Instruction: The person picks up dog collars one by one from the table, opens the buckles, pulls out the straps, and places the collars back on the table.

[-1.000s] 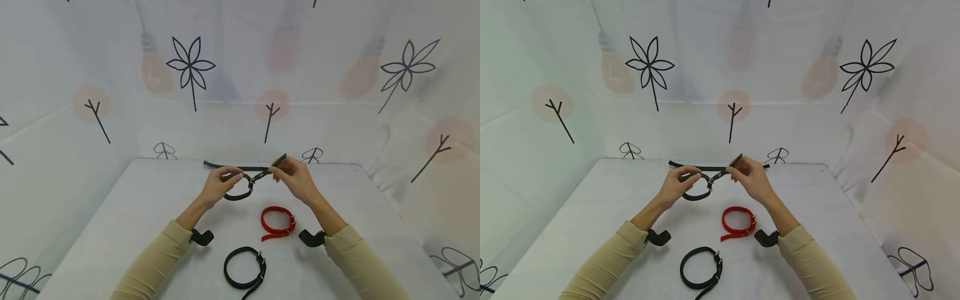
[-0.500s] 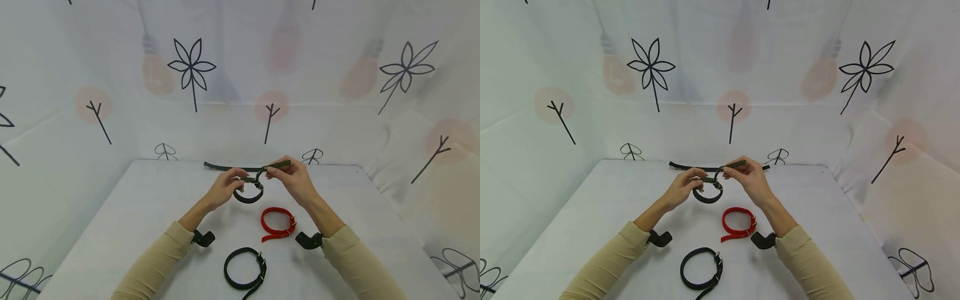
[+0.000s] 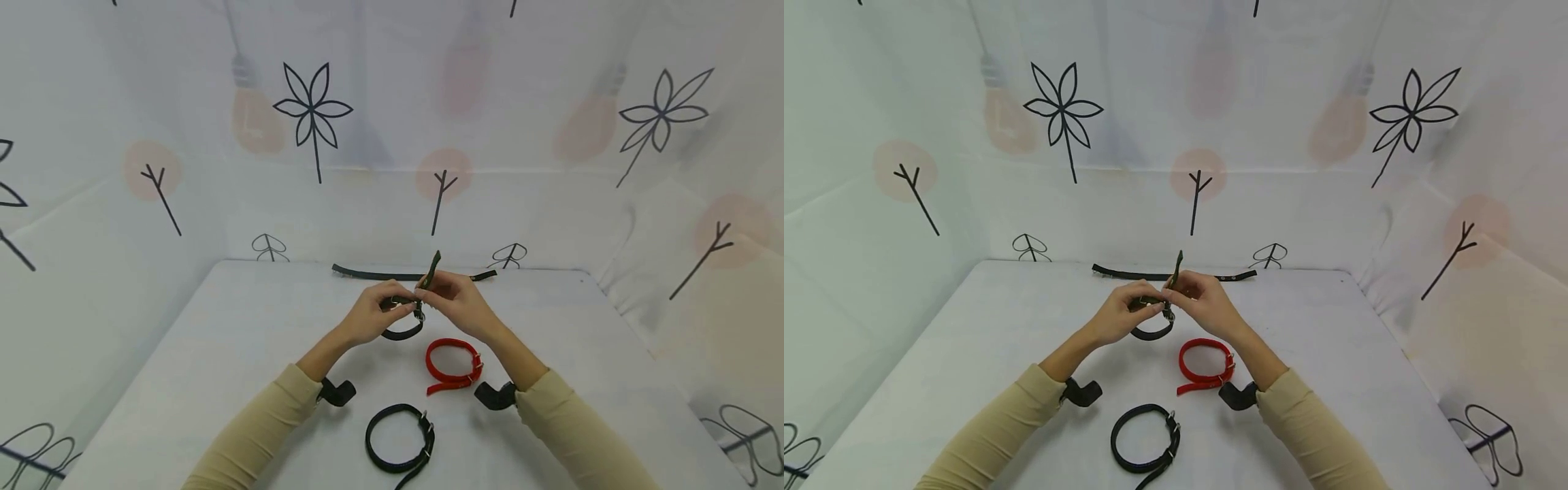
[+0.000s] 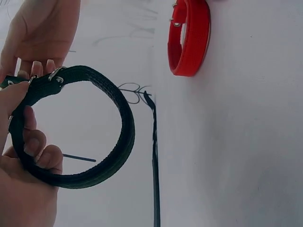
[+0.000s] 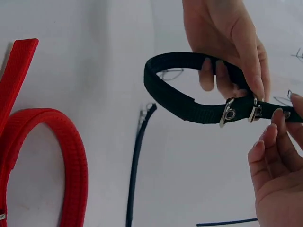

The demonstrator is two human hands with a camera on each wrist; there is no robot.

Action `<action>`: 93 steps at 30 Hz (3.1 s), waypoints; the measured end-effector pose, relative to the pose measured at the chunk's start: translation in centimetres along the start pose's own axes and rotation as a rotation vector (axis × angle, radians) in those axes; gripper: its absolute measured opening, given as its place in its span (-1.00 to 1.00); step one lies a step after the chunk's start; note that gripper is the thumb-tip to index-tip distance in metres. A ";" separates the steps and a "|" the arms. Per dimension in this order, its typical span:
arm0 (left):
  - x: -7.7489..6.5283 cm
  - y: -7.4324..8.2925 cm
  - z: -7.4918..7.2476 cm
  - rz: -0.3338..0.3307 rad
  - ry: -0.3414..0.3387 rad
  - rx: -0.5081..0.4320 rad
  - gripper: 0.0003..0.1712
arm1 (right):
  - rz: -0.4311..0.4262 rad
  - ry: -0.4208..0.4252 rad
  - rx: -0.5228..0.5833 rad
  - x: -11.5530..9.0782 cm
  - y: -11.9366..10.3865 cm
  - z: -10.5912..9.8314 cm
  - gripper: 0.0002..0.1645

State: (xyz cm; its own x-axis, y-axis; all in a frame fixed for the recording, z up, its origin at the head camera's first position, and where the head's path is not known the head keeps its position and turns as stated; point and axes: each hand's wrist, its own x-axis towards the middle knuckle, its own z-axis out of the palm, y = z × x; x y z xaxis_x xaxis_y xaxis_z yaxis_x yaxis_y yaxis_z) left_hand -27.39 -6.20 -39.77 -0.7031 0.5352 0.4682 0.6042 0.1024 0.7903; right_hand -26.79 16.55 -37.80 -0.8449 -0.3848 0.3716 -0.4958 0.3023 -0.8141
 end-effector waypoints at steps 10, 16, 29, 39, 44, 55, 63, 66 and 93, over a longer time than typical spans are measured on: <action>0.2 -2.6 -0.4 -0.044 0.010 0.028 -0.80 | -0.007 0.019 -0.050 -0.2 -0.4 0.0 -0.79; 0.4 -2.4 -0.5 -0.063 -0.068 0.077 -0.85 | -0.023 -0.029 -0.051 -0.1 -0.5 0.3 -0.82; 0.7 -2.5 -0.7 -0.004 -0.152 -0.074 -0.92 | -0.033 -0.094 0.003 0.6 -1.1 0.6 -0.87; 0.0 -2.7 -0.8 -0.066 0.022 -0.176 -0.92 | -0.025 0.043 0.053 0.3 -0.9 -0.1 -0.82; -0.1 -2.9 -0.4 -0.106 0.117 -0.224 -0.94 | -0.022 0.061 0.067 0.3 -0.9 0.0 -0.79; 0.0 -3.3 0.3 -0.074 0.130 0.023 -0.87 | -0.020 0.062 0.079 0.7 -1.0 1.0 -0.80; -0.1 -3.1 0.4 -0.008 0.044 0.059 -0.67 | -0.046 0.048 0.061 1.2 -0.8 1.4 -0.78; -0.4 -3.4 0.4 0.001 0.001 0.065 -0.68 | -0.053 0.043 0.040 1.4 -0.5 1.3 -0.79; 0.7 -3.4 -0.7 -0.072 0.223 -0.138 -0.73 | -0.120 0.030 -0.301 0.7 0.5 1.6 -0.83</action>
State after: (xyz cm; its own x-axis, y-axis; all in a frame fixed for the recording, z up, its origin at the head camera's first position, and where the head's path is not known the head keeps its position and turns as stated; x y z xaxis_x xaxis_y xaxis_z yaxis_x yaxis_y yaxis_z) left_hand -30.17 -6.78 -41.87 -0.8171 0.3314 0.4718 0.5030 0.0100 0.8642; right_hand -27.26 15.07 -38.63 -0.7803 -0.4087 0.4734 -0.6254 0.5024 -0.5970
